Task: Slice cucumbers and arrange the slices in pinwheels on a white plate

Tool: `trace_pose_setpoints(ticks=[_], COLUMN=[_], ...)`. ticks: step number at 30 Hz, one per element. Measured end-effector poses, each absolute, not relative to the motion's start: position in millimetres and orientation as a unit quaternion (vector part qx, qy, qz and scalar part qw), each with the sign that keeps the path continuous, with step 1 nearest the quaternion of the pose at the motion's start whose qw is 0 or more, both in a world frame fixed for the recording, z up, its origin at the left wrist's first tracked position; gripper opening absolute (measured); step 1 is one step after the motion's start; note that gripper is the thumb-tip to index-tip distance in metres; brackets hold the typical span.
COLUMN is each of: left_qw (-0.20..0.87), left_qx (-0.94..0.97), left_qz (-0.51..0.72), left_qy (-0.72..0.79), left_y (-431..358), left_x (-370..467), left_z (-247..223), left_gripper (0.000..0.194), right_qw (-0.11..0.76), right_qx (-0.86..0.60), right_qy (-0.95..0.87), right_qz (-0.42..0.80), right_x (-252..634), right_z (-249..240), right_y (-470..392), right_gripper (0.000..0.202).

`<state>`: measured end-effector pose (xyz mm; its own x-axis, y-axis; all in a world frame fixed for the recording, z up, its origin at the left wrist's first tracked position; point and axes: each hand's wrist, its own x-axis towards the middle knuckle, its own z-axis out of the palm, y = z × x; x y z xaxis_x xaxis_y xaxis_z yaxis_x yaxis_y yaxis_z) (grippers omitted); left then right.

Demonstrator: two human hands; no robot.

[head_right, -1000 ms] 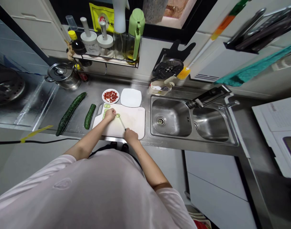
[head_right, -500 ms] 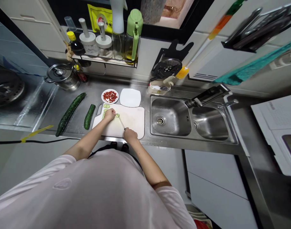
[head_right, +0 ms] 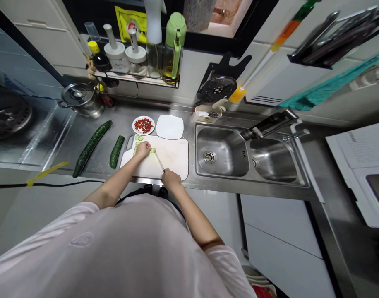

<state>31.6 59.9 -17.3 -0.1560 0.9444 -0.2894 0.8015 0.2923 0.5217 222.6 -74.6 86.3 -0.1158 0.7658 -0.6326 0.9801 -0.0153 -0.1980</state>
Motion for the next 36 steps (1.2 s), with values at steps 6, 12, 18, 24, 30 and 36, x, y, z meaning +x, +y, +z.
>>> trace_pose_setpoints(ticks=[6,12,18,24,30,36], left_qw=[0.280,0.263,0.237,0.220,0.221,0.214], left_qx=[0.589,0.611,0.653,0.677,0.680,0.686], left_qz=[0.120,0.133,0.164,0.157,0.169,0.152], left_qy=[0.748,0.735,0.700,0.684,0.678,0.679], left_y=[58,48,30,23,23,20], left_x=[33,34,36,39,40,43], left_z=[-14,-13,-13,-11,-13,-6], left_gripper=[0.015,0.025,0.034,0.039,0.037,0.031], right_qw=[0.171,0.171,0.171,0.171,0.141,0.085], right_qx=[0.645,0.646,0.646,0.647,0.650,0.696], right_qy=[0.680,0.679,0.679,0.676,0.680,0.652], right_qz=[-0.305,-0.303,-0.305,-0.307,-0.309,-0.288], right_x=[227,229,230,232,242,250], right_z=[87,88,91,90,83,68], right_y=[-83,-88,-92,-96,-99,-105], right_gripper=[0.029,0.029,0.031,0.031,0.031,0.041])
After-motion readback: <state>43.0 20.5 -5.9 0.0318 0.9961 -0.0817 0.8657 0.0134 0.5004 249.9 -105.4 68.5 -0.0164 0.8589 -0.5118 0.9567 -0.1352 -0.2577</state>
